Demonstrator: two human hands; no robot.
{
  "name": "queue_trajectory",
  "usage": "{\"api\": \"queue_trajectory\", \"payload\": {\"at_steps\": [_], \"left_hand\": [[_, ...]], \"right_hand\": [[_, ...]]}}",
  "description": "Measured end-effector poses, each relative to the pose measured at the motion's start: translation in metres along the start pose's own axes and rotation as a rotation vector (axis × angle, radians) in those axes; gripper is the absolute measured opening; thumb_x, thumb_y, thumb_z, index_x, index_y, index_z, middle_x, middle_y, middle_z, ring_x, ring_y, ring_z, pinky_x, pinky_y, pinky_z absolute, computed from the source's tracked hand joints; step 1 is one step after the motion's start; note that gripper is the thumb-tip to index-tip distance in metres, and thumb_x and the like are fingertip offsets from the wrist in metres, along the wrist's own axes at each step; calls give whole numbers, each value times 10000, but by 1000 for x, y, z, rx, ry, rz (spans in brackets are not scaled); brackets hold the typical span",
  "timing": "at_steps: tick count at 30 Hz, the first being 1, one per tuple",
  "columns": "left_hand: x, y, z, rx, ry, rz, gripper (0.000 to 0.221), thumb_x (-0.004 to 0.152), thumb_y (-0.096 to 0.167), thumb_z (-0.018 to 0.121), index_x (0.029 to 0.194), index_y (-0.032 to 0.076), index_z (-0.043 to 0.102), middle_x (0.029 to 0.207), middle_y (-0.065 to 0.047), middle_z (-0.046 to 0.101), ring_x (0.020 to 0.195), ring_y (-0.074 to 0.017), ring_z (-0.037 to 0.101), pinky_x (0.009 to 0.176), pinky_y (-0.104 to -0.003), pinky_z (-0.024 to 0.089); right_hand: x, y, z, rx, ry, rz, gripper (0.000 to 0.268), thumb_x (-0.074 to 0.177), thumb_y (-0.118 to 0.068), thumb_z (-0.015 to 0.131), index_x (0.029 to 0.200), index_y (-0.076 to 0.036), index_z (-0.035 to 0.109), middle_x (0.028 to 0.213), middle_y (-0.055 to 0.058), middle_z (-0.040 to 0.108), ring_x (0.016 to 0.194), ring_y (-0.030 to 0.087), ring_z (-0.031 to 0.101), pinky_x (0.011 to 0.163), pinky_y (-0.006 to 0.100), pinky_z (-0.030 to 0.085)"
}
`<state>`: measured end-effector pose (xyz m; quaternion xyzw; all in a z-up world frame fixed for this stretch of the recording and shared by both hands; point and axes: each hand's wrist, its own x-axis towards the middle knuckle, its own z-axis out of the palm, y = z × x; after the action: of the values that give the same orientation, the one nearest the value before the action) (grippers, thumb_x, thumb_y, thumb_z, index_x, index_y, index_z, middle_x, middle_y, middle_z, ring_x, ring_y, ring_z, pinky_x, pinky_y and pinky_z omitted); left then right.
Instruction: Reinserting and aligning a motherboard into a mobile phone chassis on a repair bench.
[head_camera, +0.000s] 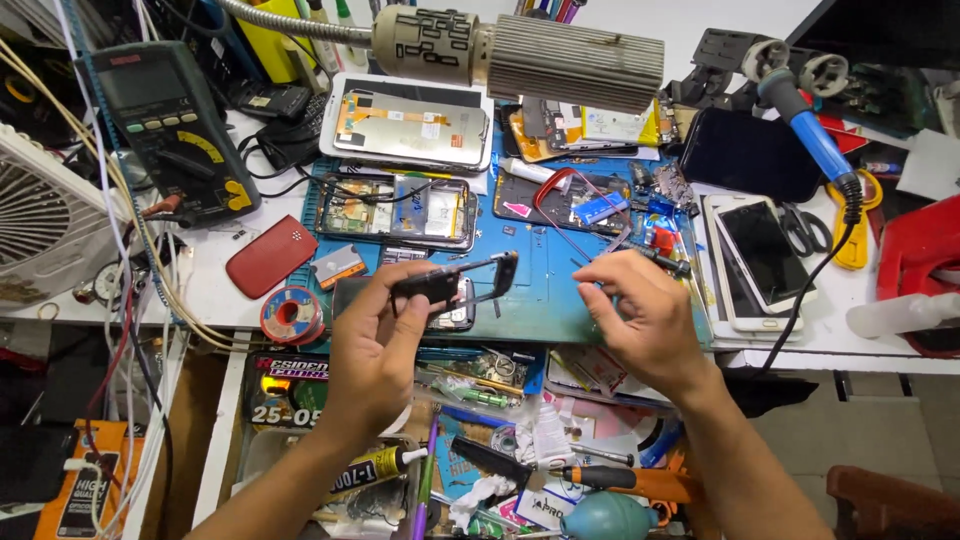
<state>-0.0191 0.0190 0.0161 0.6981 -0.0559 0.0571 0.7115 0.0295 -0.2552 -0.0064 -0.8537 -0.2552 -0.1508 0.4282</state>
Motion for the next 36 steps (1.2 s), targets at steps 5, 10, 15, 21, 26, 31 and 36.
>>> {"api": "queue_trajectory", "payload": {"at_steps": [5, 10, 15, 21, 26, 31, 36], "left_hand": [[6, -9, -3, -7, 60, 22, 241, 1007, 33, 534, 1199, -30, 667, 1120, -229, 688, 1096, -302, 676, 998, -483, 554], [7, -2, 0, -64, 46, 16, 214, 996, 18, 564, 1162, 14, 698, 1167, -147, 680, 1134, -209, 623, 1039, -429, 532], [10, -5, 3, -69, 20, 75, 175, 1001, 12, 581, 1126, 14, 704, 1194, -154, 662, 1169, -228, 619, 1049, -423, 512], [10, -6, -1, -69, -68, 79, 174, 993, 9, 586, 1102, 10, 722, 1169, -146, 652, 1154, -230, 630, 1037, -417, 510], [11, -14, -4, -57, -254, 35, 177, 965, 2, 610, 1090, 22, 734, 1066, -137, 672, 1069, -236, 672, 973, -412, 539], [10, -9, -4, -51, -355, -53, 177, 966, 27, 614, 1078, 51, 748, 1010, -121, 716, 993, -180, 641, 928, -391, 545], [9, -8, -3, -44, -319, -81, 184, 971, 18, 593, 1083, 49, 736, 964, -124, 685, 972, -183, 604, 915, -406, 548]], "right_hand": [[-6, 4, 47, -181, -47, -72, 86, 926, -131, 726, 1005, -147, 756, 893, 0, 726, 589, 190, 655, 560, 311, 545], [-4, -5, 74, -438, -4, -225, 72, 943, -175, 713, 1008, -143, 716, 863, -1, 604, 580, 227, 648, 514, 334, 535], [-3, -14, 70, -134, -21, -63, 62, 924, -120, 727, 973, -157, 729, 811, -6, 630, 582, 199, 643, 517, 305, 532], [-2, -19, 34, 600, 85, 215, 121, 864, 60, 738, 964, -6, 753, 850, 143, 750, 645, 177, 704, 596, 296, 600], [-14, -10, 36, 936, 199, 395, 108, 850, 123, 709, 943, 70, 692, 895, 235, 755, 718, 245, 748, 672, 348, 621], [-20, -33, 38, 966, 34, 570, 118, 781, 81, 801, 877, 62, 735, 859, 204, 780, 781, 167, 700, 682, 303, 579], [-19, -41, 37, 857, 34, 633, 107, 805, 43, 804, 906, 67, 776, 871, 167, 797, 779, 131, 688, 691, 300, 582]]}}
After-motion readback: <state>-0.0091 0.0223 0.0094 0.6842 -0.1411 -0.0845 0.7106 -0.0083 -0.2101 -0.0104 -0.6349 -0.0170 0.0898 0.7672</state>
